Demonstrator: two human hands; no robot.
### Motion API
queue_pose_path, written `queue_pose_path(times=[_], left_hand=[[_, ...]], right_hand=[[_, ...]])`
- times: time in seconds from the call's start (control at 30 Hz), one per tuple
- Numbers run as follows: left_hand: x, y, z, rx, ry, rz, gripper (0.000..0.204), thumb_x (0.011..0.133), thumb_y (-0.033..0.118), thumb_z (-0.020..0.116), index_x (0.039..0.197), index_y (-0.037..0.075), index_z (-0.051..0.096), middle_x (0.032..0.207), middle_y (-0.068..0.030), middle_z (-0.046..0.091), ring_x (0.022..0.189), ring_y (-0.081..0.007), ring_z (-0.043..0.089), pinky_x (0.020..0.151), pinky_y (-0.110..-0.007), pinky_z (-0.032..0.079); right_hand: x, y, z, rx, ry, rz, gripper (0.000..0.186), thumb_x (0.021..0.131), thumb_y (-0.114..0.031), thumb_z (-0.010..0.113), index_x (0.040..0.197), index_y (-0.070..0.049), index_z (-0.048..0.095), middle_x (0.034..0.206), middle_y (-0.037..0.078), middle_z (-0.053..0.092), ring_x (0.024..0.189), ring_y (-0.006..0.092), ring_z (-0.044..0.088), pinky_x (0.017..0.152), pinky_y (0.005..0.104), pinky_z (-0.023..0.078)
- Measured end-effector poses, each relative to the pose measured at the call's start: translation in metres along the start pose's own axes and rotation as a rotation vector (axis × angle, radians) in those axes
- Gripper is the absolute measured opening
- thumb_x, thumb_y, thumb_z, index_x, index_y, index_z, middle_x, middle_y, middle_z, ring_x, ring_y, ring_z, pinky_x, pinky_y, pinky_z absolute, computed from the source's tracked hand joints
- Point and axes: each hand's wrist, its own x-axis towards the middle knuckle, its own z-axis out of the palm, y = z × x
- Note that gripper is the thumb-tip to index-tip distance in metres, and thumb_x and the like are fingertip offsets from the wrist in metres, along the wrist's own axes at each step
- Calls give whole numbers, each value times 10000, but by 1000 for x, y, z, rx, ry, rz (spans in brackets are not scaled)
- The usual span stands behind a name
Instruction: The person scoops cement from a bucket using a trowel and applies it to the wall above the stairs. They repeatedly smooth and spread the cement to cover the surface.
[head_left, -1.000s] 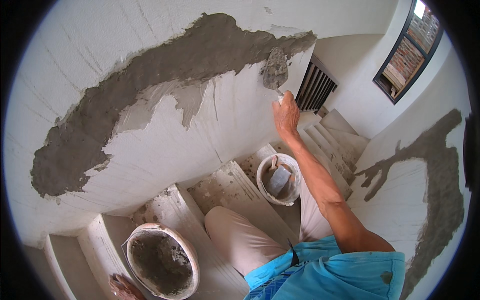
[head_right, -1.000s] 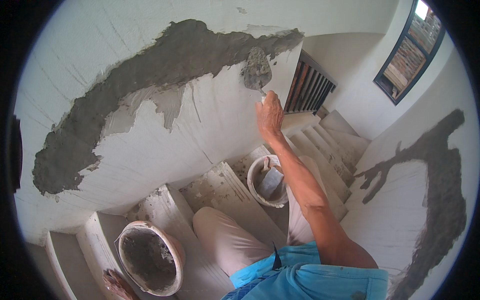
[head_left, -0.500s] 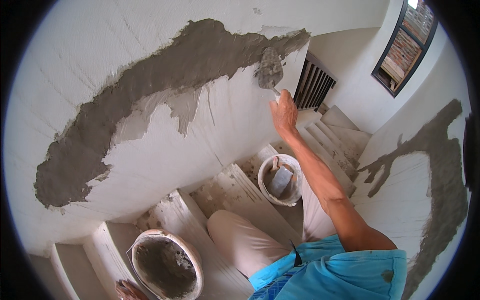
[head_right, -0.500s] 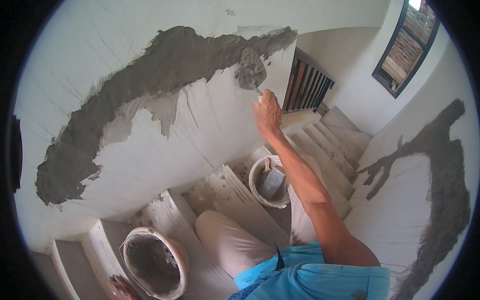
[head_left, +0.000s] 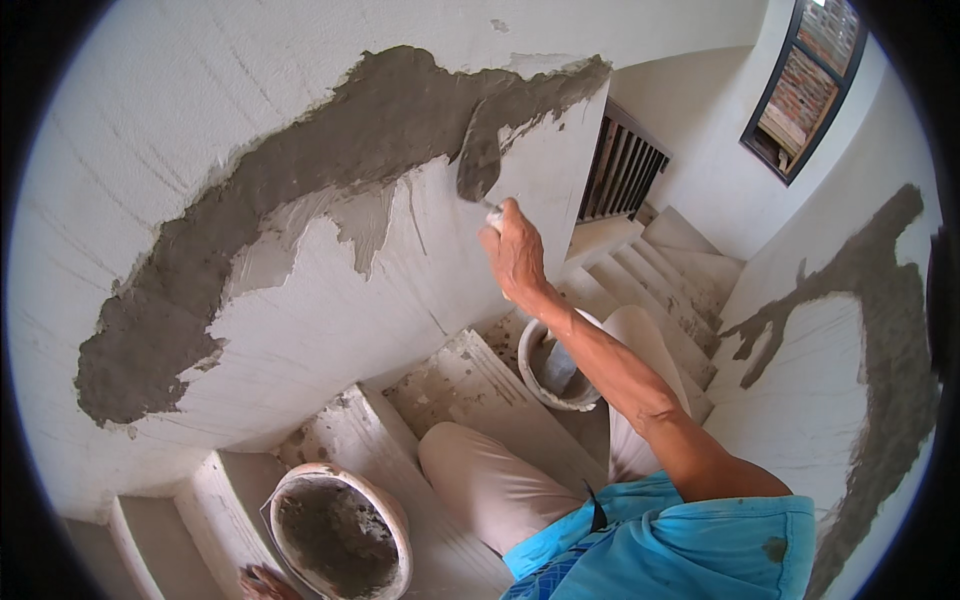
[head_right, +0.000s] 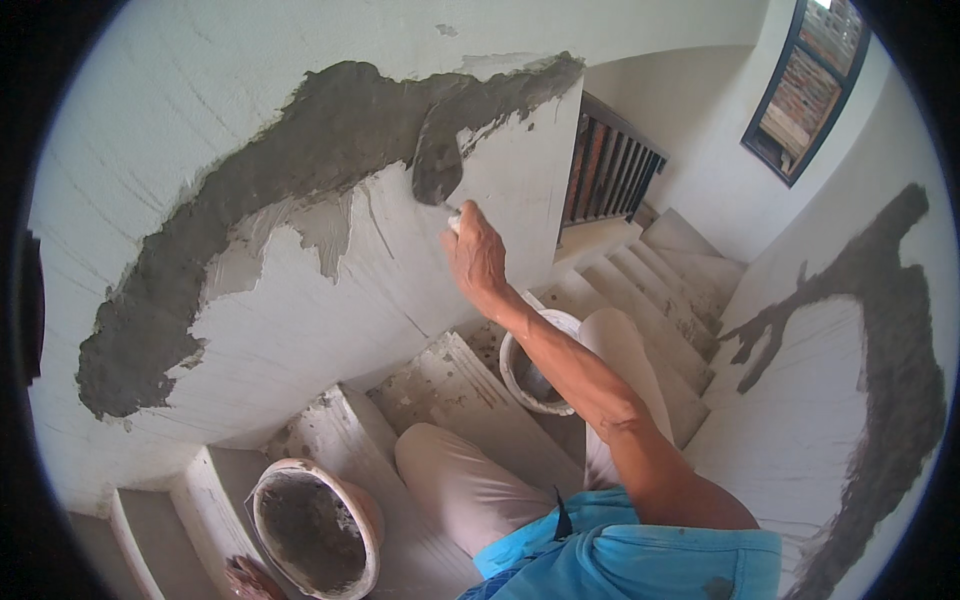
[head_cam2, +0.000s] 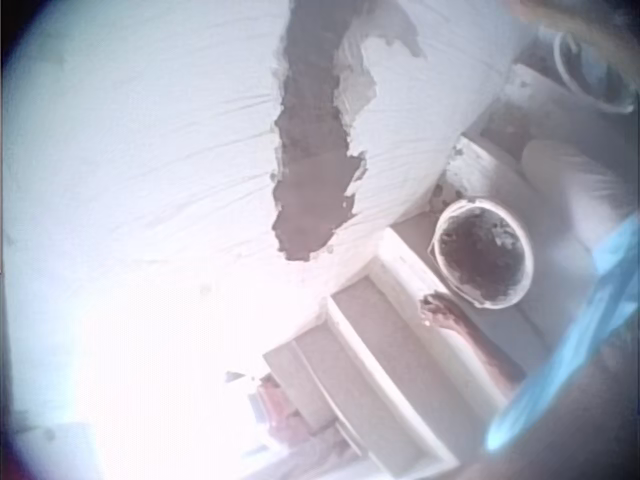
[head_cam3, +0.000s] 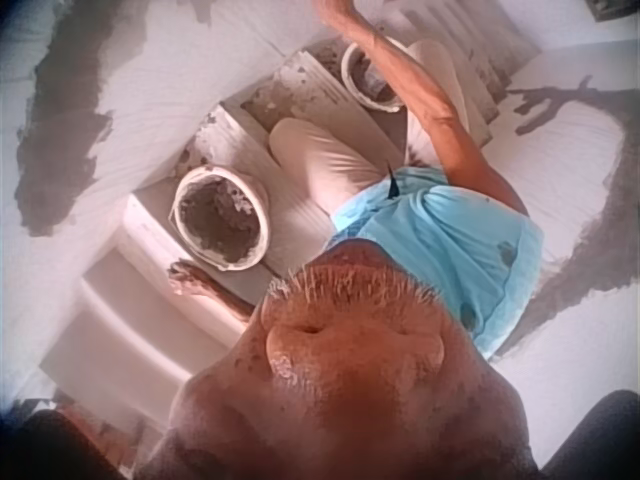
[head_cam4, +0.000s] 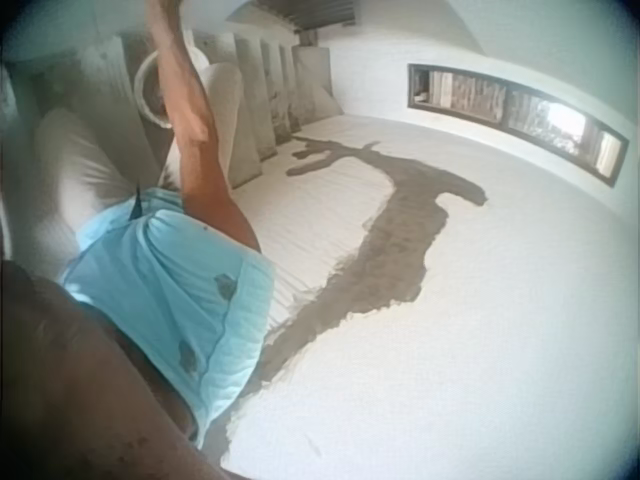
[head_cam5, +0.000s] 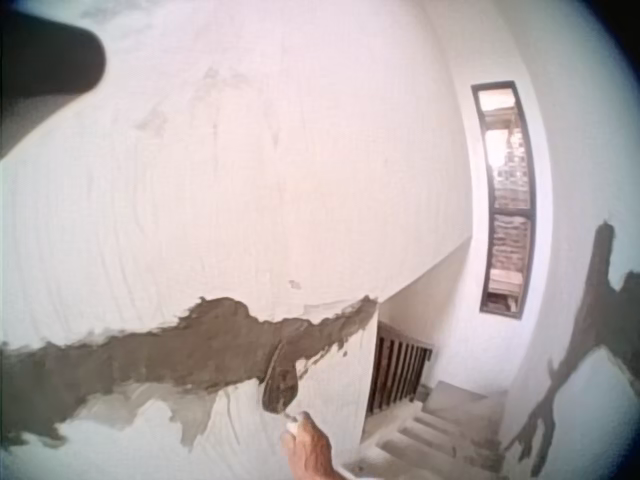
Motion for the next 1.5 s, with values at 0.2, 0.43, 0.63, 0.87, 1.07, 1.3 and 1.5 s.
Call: queue_pose_path(times=[0.2,0.43,0.63,0.87,1.07,1.3,1.5], left_hand=[[1,5,-7,-395,-124,-235,432,979,461,524,1169,81,604,1159,-143,605,1047,-340,581,881,-539,452],[-7,-2,24,-138,-34,-67,401,980,460,526,1100,99,651,1214,-144,597,1072,-366,576,853,-582,459],[-12,-7,26,-282,-120,-222,409,976,460,526,1107,90,640,1166,-152,607,1049,-374,578,853,-568,463],[13,8,-22,-426,-119,-267,433,972,463,524,1139,69,596,1083,-155,606,976,-375,587,854,-540,459],[10,5,-26,-375,-114,-237,433,962,445,556,1135,49,588,1063,-158,606,958,-372,588,843,-535,455],[12,9,-21,-355,-42,-167,427,959,431,575,1147,49,589,1072,-160,606,944,-368,588,827,-530,459],[-6,-7,9,-55,-2,5,398,957,408,594,1147,58,592,1122,-160,610,971,-361,598,817,-518,480]], right_hand=[[7,11,-8,148,113,-4,179,820,-63,603,915,29,483,725,186,580,623,335,578,631,425,476],[21,14,6,-16,122,-39,231,820,-62,649,931,26,467,782,211,566,727,407,609,665,481,467],[-10,9,1,1,24,-84,228,798,-48,641,934,31,476,749,207,545,705,406,604,636,473,467],[33,22,-9,-34,119,-25,185,812,-36,619,907,17,470,748,207,547,690,378,612,638,457,478],[-7,3,-14,17,-101,-92,211,818,-58,641,935,15,481,737,213,559,712,423,615,643,478,479],[41,35,-33,-16,72,-70,196,815,-49,625,900,31,467,713,215,569,673,416,615,606,458,478],[17,17,-33,-18,-103,-218,193,818,-65,619,900,15,464,700,226,569,670,426,615,613,463,476]])
